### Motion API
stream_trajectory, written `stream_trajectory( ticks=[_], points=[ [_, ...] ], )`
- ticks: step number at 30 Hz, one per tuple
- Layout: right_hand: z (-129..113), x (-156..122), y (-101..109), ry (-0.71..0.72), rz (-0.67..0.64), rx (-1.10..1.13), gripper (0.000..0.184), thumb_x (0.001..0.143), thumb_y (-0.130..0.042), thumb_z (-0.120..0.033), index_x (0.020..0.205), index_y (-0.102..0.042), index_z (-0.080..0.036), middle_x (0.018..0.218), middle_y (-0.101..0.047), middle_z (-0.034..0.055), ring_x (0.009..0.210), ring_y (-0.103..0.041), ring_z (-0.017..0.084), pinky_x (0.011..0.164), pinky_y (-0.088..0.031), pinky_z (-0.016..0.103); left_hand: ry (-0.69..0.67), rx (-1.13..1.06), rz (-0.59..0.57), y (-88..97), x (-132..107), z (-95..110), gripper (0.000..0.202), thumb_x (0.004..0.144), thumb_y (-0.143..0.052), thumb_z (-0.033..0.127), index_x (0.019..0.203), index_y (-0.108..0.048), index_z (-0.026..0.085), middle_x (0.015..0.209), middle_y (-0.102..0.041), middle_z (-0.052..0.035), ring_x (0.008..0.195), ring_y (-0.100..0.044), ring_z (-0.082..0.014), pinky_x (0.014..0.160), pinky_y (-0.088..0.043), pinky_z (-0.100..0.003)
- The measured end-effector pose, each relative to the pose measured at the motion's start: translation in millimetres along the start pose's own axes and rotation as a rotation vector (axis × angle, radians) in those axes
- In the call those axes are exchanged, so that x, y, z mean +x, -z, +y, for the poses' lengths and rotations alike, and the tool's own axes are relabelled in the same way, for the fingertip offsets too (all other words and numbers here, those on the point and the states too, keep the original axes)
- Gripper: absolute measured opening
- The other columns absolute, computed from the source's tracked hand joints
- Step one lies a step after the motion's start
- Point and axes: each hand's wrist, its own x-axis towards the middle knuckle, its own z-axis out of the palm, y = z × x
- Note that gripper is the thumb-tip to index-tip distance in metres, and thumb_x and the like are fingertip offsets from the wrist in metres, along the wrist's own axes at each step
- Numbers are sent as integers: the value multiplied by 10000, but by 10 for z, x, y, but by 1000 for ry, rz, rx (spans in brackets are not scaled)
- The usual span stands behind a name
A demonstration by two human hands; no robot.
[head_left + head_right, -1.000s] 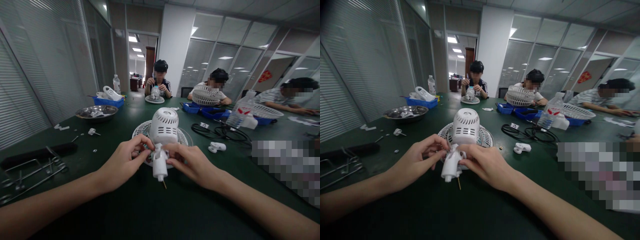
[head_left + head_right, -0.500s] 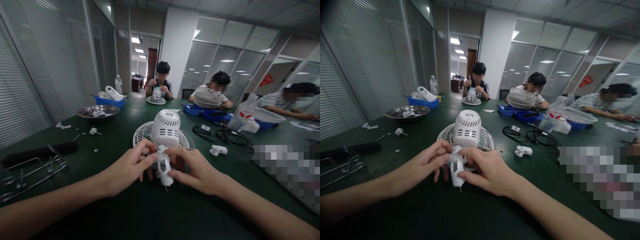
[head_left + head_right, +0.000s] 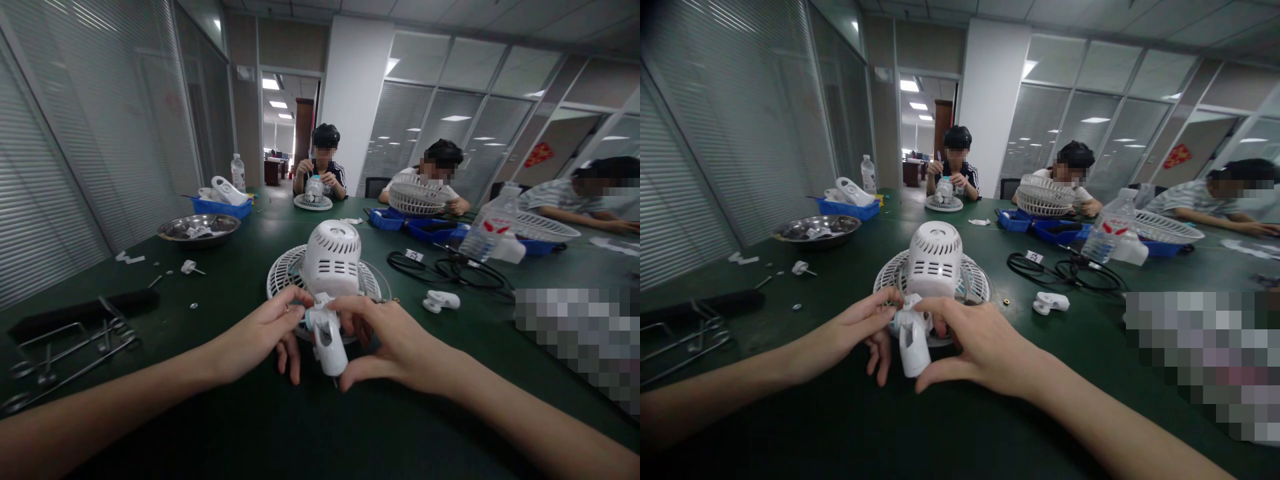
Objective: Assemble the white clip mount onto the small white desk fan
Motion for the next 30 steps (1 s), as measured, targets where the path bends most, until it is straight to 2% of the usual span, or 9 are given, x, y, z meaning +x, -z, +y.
stream_trajectory(
  ticks=[4,7,10,13,17,20,24,27,30],
  points=[
    [-45,9,2,-33,-38,25,662,808,-680,-531,1332,-351,-296,911,-575,-27,694,-577,116,591,-415,241,43,9,23,32,15,6,316,961,-368,490,1050,-415,191,702,-655,1,533,-659,-140,495,-406,-216],
    [-78,14,8,-57,-67,38,659,845,-671,-457,1380,-316,-309,921,-580,-21,733,-582,128,617,-431,249,80,16,12,70,50,-2,473,915,-374,599,978,-520,153,737,-686,-46,547,-658,-153,506,-403,-234],
    [-82,13,6,-61,-64,61,677,839,-678,-452,1382,-298,-313,927,-580,-19,744,-586,134,614,-441,250,118,33,-17,90,77,-10,653,843,-360,723,849,-603,117,721,-698,-87,554,-640,-164,527,-396,-254],
    [-50,6,-15,-52,-43,59,679,836,-681,-457,1368,-284,-315,906,-577,-24,718,-585,133,604,-441,254,134,71,-54,82,59,8,715,838,-305,758,751,-599,113,723,-700,-109,578,-629,-166,554,-390,-261],
    [5,-8,-38,-68,-26,60,710,819,-687,-495,1360,-266,-310,867,-574,-29,685,-586,138,579,-437,253,81,143,-36,39,-19,78,545,928,-308,628,946,-555,143,846,-672,-58,635,-639,-152,585,-424,-266],
    [14,-11,-26,-86,-29,68,726,822,-669,-525,1373,-243,-320,864,-583,-30,663,-591,133,571,-439,250,-44,281,84,13,-79,144,272,944,-462,430,1091,-504,204,951,-645,-10,754,-639,-143,670,-471,-269],
    [-10,-1,-10,-88,-52,58,706,854,-637,-517,1400,-228,-336,847,-586,-35,661,-599,128,576,-434,243,-228,580,278,10,-139,206,142,892,-529,209,1034,-528,226,968,-631,9,825,-603,-146,722,-460,-269],
    [-16,10,-23,-83,-50,49,722,850,-641,-521,1409,-225,-332,844,-588,-37,662,-597,124,578,-423,235,-282,723,318,4,-178,227,99,896,-492,186,981,-538,208,952,-616,-2,785,-578,-145,701,-454,-276],
    [-13,20,-47,-75,-62,18,718,872,-609,-524,1432,-204,-333,861,-602,-32,690,-603,127,596,-413,238,-390,727,341,-14,-211,236,100,897,-455,165,950,-534,197,962,-609,-14,846,-576,-156,751,-459,-282]
  ],
)
